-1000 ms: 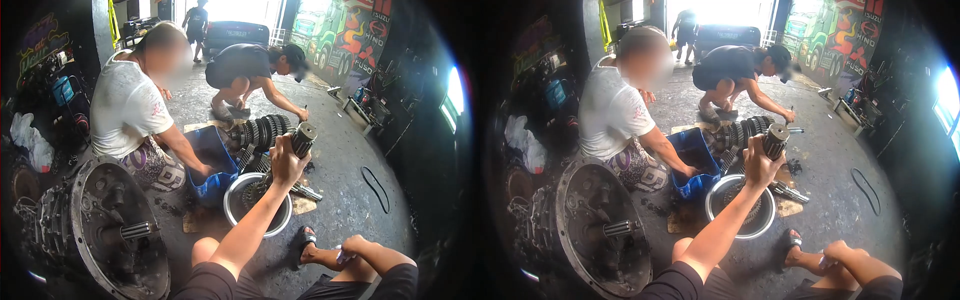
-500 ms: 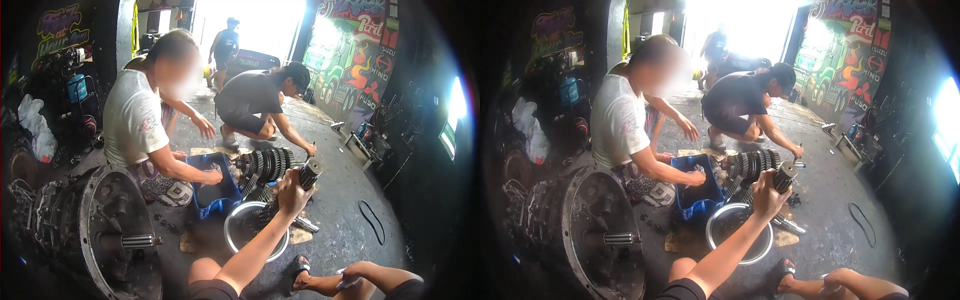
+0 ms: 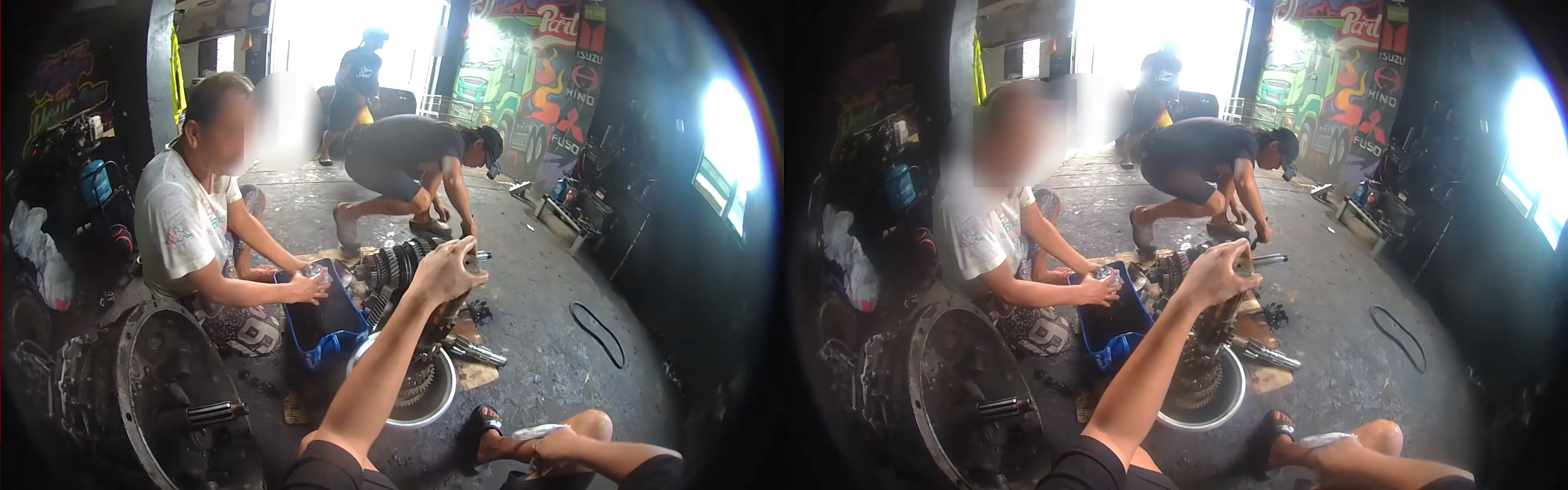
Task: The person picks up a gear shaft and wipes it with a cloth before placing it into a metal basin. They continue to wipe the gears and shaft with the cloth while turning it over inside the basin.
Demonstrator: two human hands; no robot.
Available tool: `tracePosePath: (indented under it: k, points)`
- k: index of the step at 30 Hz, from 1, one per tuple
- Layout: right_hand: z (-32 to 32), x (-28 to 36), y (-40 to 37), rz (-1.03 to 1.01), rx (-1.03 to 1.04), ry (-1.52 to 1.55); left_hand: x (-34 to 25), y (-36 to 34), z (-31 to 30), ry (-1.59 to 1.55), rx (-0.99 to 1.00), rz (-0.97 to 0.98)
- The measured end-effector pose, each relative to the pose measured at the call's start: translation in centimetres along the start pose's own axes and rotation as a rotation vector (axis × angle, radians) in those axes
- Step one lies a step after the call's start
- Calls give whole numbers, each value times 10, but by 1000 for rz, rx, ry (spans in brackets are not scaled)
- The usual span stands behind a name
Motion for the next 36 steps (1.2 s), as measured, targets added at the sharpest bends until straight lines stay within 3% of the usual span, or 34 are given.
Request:
tracePosePath:
  k: [2, 3, 5, 6, 8, 9, 10, 12, 13, 14, 16, 17, 20, 21, 25, 27, 28, 30, 31, 32, 34, 36]
  points:
    - [-19, 33, 15, 115, 418, -289, -5, 3, 2, -97, 43, 42]
    - [-12, 24, 12, 108, 423, -295, -11, -1, -2, -272, 55, -8]
    - [-3, 35, -9, -391, -125, -821, -8, -3, 5, -266, 32, -24]
    - [-15, 54, -24, -390, -125, -823, -8, 0, 3, -266, -12, -24]
    - [-45, 87, -44, -108, 125, -315, -10, 0, 0, -253, 6, -15]
    - [33, -49, 26, 91, 248, -268, -8, 1, 1, -237, -5, -19]
    - [32, -49, 31, 86, 241, -279, -7, 4, -2, -223, -26, -20]
    - [16, -35, 30, -74, 43, -952, -8, 2, -6, -228, -22, -32]
    - [13, -21, 16, -238, -83, -973, -7, 1, -7, -220, -29, -35]
    - [8, -16, 22, -220, -88, -970, -8, 1, -5, -218, -26, -29]
    - [12, -12, 29, 12, 449, -769, -7, 2, -2, -237, 2, -5]
    - [18, -9, 19, -167, 198, -859, -8, 0, -3, -236, -16, 10]
    - [-12, 28, -5, -10, 207, -711, -12, -5, -3, -286, 3, -26]
    - [-9, 23, 2, 65, 307, -681, -13, -6, -2, -293, 19, -23]
    - [-4, -39, 61, 97, 240, -383, -12, -7, 0, -338, -57, 32]
    - [-17, -27, 63, -304, -97, -475, -16, -10, -2, -343, -20, -7]
    - [-11, -39, 68, -290, -99, -470, -17, -9, 0, -325, 27, -35]
    - [24, -79, 63, 27, 574, -580, -18, -6, 0, -320, 27, -40]
    - [19, -72, 61, 146, 423, -517, -20, -5, -2, -342, 42, -57]
    - [23, -75, 58, 149, 432, -508, -20, -9, 0, -359, 70, -81]
    - [22, -70, 68, -242, 366, -713, -16, -10, 3, -312, 4, -42]
    - [82, -153, 107, -138, 509, -472, -17, -9, 1, -342, 17, -54]
Point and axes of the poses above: each hand's wrist, its own y-axis towards the middle knuckle, its own z-axis out of the palm, x = y × z, the point moved 6 cm from there along y, towards the middle knuckle, and after that the axes turned 2 degrees about -y, right-handed, at the moved point
